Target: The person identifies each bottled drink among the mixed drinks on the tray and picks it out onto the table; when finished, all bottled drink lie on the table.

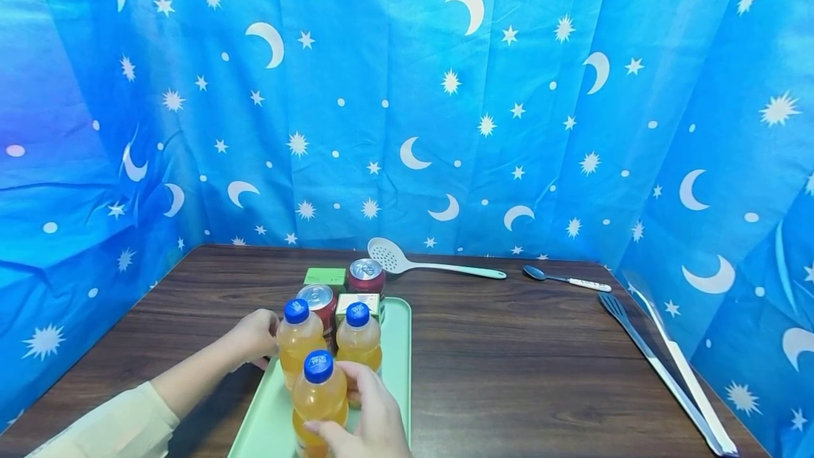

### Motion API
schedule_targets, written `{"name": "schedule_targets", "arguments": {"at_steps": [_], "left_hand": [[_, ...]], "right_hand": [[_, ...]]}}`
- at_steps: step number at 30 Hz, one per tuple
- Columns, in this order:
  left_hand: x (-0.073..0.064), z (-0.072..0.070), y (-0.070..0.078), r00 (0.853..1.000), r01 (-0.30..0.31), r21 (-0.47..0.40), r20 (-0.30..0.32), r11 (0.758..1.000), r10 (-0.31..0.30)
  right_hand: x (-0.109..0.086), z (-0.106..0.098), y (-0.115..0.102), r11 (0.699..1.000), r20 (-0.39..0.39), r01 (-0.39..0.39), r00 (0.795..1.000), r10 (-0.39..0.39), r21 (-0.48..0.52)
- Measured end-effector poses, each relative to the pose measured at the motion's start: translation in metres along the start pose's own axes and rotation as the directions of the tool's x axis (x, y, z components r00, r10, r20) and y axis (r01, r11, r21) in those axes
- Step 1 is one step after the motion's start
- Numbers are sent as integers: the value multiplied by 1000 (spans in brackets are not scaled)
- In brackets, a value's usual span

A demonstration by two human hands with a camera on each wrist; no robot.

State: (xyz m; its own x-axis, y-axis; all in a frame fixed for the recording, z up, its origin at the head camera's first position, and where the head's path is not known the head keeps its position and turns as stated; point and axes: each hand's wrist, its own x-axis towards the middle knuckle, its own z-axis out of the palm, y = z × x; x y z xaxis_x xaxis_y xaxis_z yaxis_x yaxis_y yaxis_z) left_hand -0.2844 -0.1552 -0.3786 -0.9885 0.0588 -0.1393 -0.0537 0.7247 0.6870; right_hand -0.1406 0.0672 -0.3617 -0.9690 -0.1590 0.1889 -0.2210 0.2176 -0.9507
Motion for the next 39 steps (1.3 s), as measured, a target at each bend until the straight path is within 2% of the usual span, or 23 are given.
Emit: {"name": "schedule_targets", "arguments": {"at_steps": [9,16,20,30,39], "left_hand": [[2,1,1,1000,13,2,0,1000,-13],[2,1,1,1000,16,4,6,1000,-16],[3,1,0,1000,14,3,6,1000,-14],[2,3,0,1000,10,15,12,1000,-10],[1,1,1,1000,-3,30,10,1000,2]], "right_hand": [[-12,-11,-6,997,7,72,997,-72,10],[-19,-22,-12,997,22,75,997,-76,31],[-22,-29,-14,997,17,63,998,-64,34],[-27,-46,-16,999,-18,-46,999,45,-16],[-30,-62,-16,997,-102,-39,994,33,-60]]}}
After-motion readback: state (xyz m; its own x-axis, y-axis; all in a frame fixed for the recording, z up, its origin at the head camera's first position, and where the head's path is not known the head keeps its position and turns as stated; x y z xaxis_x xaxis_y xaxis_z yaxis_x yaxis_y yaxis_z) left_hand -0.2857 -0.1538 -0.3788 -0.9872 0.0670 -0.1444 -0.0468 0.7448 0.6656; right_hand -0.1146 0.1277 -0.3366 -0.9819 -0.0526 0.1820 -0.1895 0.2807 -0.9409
